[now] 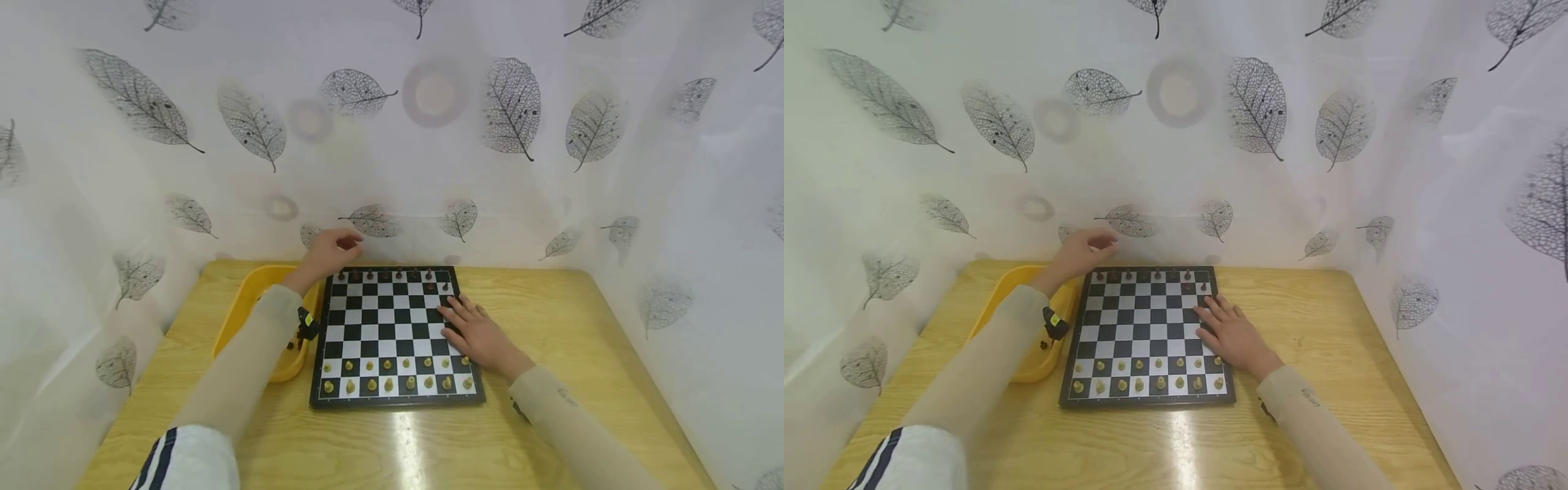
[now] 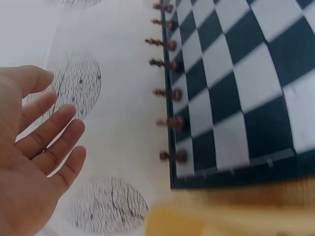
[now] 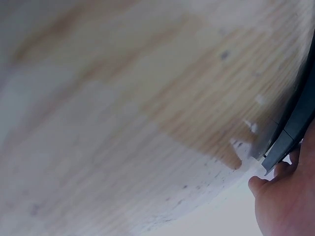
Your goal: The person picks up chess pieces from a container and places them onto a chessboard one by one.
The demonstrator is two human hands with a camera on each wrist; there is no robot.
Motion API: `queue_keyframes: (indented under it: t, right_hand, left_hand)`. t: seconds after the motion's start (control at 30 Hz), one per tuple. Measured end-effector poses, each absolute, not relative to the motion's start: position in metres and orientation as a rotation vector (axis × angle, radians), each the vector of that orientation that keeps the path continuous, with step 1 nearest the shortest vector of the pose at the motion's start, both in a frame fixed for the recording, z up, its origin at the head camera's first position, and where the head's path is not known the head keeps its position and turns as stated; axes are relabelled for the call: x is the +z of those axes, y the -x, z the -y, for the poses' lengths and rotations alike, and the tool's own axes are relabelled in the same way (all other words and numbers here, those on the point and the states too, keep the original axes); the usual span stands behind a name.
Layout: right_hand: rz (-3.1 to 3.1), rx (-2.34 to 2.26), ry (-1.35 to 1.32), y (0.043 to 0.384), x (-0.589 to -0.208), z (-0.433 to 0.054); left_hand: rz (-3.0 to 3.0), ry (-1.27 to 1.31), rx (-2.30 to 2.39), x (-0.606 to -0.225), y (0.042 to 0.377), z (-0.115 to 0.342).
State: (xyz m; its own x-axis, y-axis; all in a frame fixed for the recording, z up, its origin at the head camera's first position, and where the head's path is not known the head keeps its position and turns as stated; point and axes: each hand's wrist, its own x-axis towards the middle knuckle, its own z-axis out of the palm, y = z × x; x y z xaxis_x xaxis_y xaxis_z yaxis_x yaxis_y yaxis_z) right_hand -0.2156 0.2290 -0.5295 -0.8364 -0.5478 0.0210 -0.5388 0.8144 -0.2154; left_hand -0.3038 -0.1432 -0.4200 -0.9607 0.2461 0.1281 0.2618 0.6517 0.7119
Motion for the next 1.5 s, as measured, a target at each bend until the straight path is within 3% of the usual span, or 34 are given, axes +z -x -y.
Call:
queue_keyframes:
  t: [0.87,1.5]
  right_hand:
    - [-2.953,-0.311,0.872,0.216,-0.533,-0.229]
    - [-2.942,-0.32,0.861,0.216,-0.531,-0.228]
  left_hand:
    - [2.943,0.313,-1.279,-0.454,0.253,0.254]
    - [3.154,0.497,-1.209,-0.473,0.237,0.265]
